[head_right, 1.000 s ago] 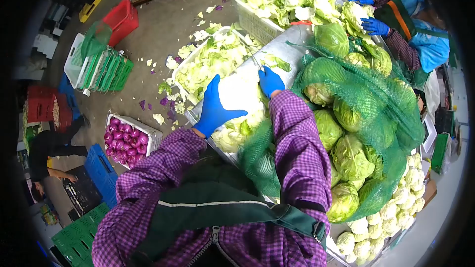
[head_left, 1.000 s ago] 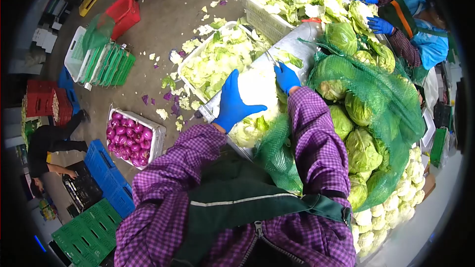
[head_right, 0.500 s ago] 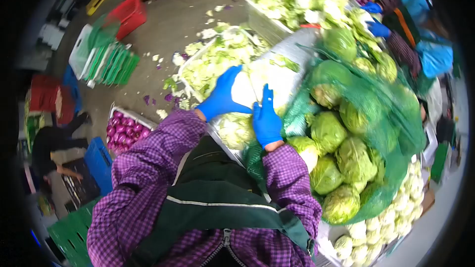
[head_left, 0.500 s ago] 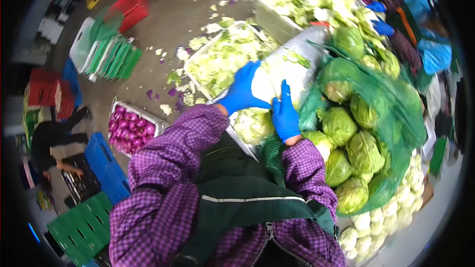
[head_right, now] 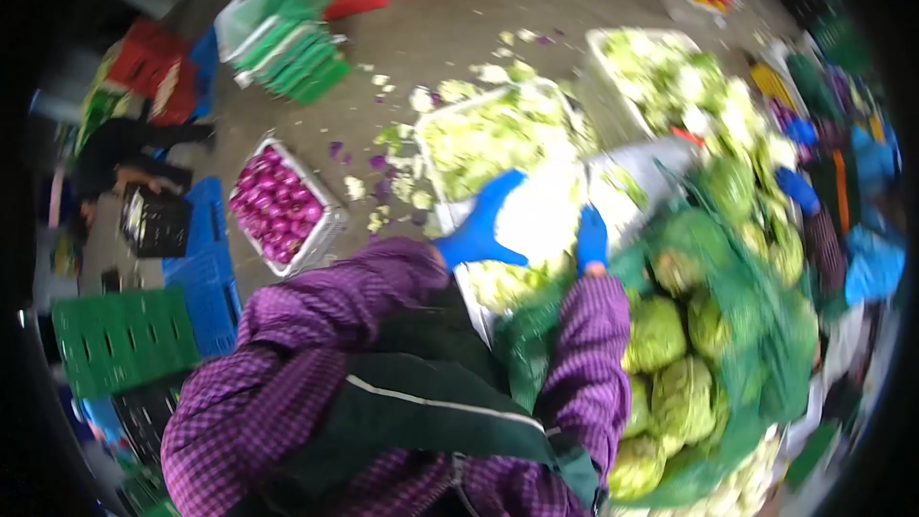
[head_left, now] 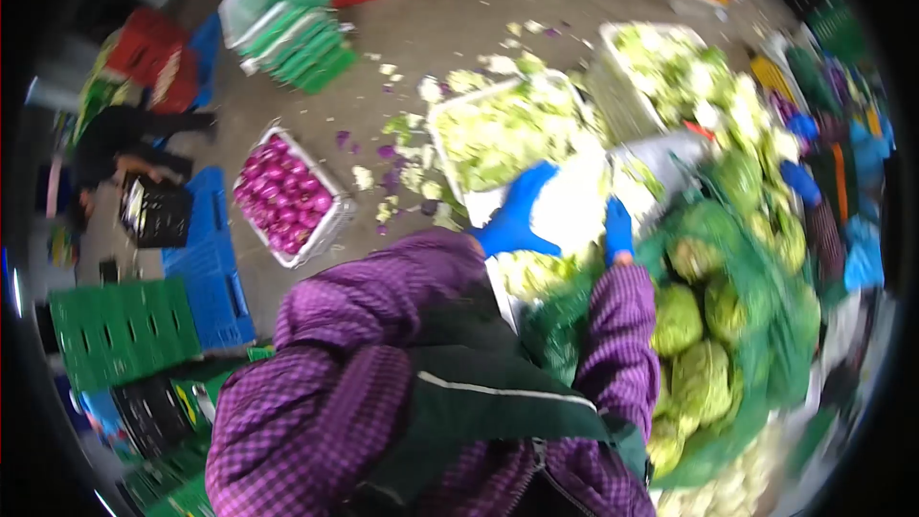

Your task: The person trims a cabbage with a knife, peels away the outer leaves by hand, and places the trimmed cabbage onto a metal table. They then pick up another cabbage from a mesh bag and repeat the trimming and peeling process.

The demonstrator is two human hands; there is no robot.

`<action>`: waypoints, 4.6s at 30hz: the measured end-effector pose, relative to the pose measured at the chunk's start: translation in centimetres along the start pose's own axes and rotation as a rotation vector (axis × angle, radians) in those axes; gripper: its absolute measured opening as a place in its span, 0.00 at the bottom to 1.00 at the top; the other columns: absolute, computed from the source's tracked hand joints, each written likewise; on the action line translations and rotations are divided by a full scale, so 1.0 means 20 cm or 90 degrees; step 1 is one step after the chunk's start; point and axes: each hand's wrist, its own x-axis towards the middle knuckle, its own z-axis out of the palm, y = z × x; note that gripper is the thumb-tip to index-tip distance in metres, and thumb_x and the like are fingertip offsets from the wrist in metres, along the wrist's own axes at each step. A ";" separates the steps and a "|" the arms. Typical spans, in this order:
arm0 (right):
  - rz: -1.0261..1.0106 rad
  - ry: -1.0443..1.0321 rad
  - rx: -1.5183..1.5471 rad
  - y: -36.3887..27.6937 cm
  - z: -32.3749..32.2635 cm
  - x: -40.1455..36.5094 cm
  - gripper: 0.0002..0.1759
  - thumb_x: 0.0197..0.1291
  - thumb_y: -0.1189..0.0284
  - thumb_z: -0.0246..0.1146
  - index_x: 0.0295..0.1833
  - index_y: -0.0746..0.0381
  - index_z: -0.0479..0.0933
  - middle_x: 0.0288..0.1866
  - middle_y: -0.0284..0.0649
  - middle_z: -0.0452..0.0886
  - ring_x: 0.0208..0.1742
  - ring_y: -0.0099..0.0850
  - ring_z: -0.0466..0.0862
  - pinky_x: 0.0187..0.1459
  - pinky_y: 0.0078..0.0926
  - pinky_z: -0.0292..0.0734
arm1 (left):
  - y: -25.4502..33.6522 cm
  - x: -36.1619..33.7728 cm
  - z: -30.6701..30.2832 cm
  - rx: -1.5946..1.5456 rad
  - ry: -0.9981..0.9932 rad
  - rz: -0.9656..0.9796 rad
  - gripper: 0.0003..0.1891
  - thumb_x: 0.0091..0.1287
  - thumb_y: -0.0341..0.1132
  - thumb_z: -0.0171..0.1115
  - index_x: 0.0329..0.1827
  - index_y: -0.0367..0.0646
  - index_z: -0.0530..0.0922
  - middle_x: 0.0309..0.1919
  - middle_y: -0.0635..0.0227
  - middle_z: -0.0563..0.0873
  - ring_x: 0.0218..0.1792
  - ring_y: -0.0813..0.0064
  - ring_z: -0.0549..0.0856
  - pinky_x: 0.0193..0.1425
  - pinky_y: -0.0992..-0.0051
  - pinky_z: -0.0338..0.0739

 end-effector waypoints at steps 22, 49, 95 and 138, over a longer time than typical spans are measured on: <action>0.041 0.197 -0.184 -0.67 0.04 -0.05 0.30 0.58 0.50 0.60 0.56 0.63 0.75 0.52 0.53 0.80 0.54 0.49 0.79 0.55 0.40 0.72 | 0.15 -0.01 0.11 0.166 0.124 -0.054 0.64 0.32 0.55 0.82 0.71 0.35 0.53 0.67 0.47 0.61 0.68 0.48 0.61 0.72 0.55 0.56; -0.037 0.069 -0.207 -0.69 0.12 -0.63 0.36 0.67 0.59 0.51 0.77 0.52 0.45 0.69 0.65 0.59 0.49 0.61 0.78 0.47 0.48 0.76 | 0.18 0.16 0.05 0.331 -0.085 -0.070 0.60 0.28 0.57 0.80 0.70 0.50 0.61 0.68 0.53 0.61 0.57 0.47 0.68 0.59 0.54 0.70; 0.272 0.142 0.079 -0.56 0.06 -0.43 0.29 0.66 0.55 0.53 0.67 0.62 0.66 0.41 0.54 0.82 0.34 0.42 0.83 0.40 0.37 0.78 | 0.16 0.20 -0.30 0.306 -0.321 0.044 0.67 0.32 0.59 0.80 0.76 0.46 0.50 0.70 0.47 0.56 0.71 0.46 0.55 0.73 0.53 0.52; 0.216 0.285 0.294 -0.48 -0.07 -0.51 0.29 0.68 0.63 0.55 0.70 0.65 0.62 0.34 0.39 0.79 0.14 0.21 0.71 0.14 0.23 0.67 | 0.20 0.21 0.11 0.295 -0.049 -0.212 0.55 0.43 0.61 0.74 0.70 0.37 0.60 0.68 0.46 0.62 0.68 0.48 0.62 0.70 0.57 0.60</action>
